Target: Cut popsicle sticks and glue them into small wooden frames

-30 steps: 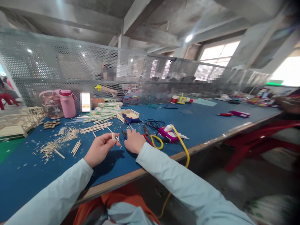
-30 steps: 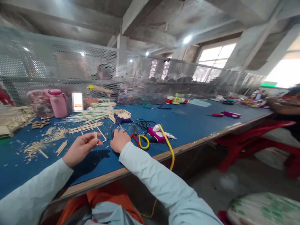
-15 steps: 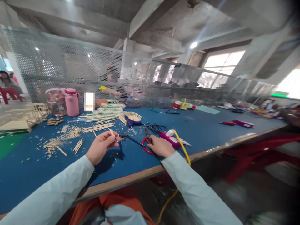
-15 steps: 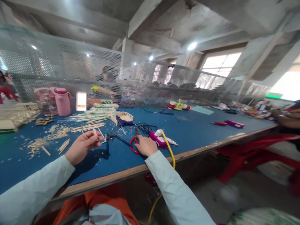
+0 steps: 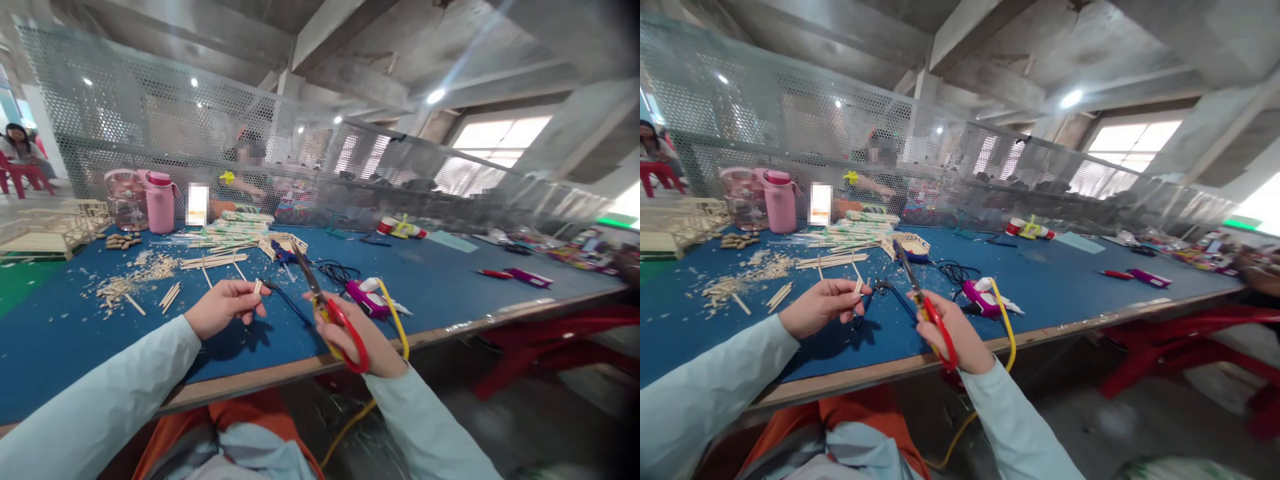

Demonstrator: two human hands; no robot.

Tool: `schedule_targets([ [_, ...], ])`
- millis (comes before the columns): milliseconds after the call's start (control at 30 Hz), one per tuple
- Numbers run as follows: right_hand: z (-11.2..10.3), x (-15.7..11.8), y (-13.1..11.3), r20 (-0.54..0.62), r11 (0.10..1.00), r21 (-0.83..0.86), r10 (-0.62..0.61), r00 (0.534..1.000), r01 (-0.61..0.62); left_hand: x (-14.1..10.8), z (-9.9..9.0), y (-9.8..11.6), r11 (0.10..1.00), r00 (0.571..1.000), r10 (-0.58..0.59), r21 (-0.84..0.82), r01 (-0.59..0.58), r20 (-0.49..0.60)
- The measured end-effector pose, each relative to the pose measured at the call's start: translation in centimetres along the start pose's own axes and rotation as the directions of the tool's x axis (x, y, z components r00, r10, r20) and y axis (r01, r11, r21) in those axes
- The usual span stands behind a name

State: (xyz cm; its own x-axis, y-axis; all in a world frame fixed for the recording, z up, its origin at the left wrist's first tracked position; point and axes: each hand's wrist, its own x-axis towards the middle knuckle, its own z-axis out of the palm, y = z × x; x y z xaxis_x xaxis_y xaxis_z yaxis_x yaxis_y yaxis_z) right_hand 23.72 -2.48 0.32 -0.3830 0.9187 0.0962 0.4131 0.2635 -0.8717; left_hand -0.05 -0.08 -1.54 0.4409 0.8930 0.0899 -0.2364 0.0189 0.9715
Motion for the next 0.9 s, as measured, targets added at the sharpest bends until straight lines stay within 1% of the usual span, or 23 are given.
schedule_targets([
  [67, 1.2, 0.5, -0.7, 0.144, 0.998, 0.063, -0.015, 0.989, 0.006, -0.1, -0.1, 0.1, 1.0, 0.999, -0.026, 0.004, 0.026, 0.042],
  [100, 1.6, 0.8, -1.0, 0.194, 0.998, 0.065, -0.026, 0.981, 0.014, -0.2, -0.2, 0.2, 0.999, 0.997, -0.042, 0.008, 0.041, 0.061],
  [200, 2.3, 1.4, -1.4, 0.285, 0.995, 0.01, -0.101, 0.953, 0.103, -0.3, -0.4, 0.6, 0.996, 0.99, -0.091, 0.025, 0.088, 0.105],
  [300, 2.1, 1.6, -1.6, 0.352, 0.98, -0.019, -0.179, 0.919, 0.198, -0.4, -0.4, 0.8, 0.992, 0.984, -0.124, 0.034, 0.121, 0.124],
  [400, 1.8, 1.5, -1.6, 0.377, 0.971, -0.05, -0.197, 0.905, 0.232, -0.5, -0.5, 1.0, 0.99, 0.979, -0.141, 0.024, 0.139, 0.148],
  [533, 1.6, 1.4, -1.3, 0.386, 0.968, -0.075, -0.193, 0.902, 0.24, -0.6, -0.5, 1.0, 0.987, 0.971, -0.161, 0.021, 0.16, 0.174],
  [767, 1.8, 1.2, -1.3, 0.376, 0.959, -0.087, -0.219, 0.9, 0.27, -0.7, -0.2, 1.1, 0.984, 0.973, -0.174, 0.005, 0.175, 0.15],
  [900, 1.7, 1.1, -1.5, 0.391, 0.943, -0.109, -0.251, 0.886, 0.315, -0.8, -0.2, 1.2, 0.978, 0.967, -0.206, -0.002, 0.208, 0.151],
])
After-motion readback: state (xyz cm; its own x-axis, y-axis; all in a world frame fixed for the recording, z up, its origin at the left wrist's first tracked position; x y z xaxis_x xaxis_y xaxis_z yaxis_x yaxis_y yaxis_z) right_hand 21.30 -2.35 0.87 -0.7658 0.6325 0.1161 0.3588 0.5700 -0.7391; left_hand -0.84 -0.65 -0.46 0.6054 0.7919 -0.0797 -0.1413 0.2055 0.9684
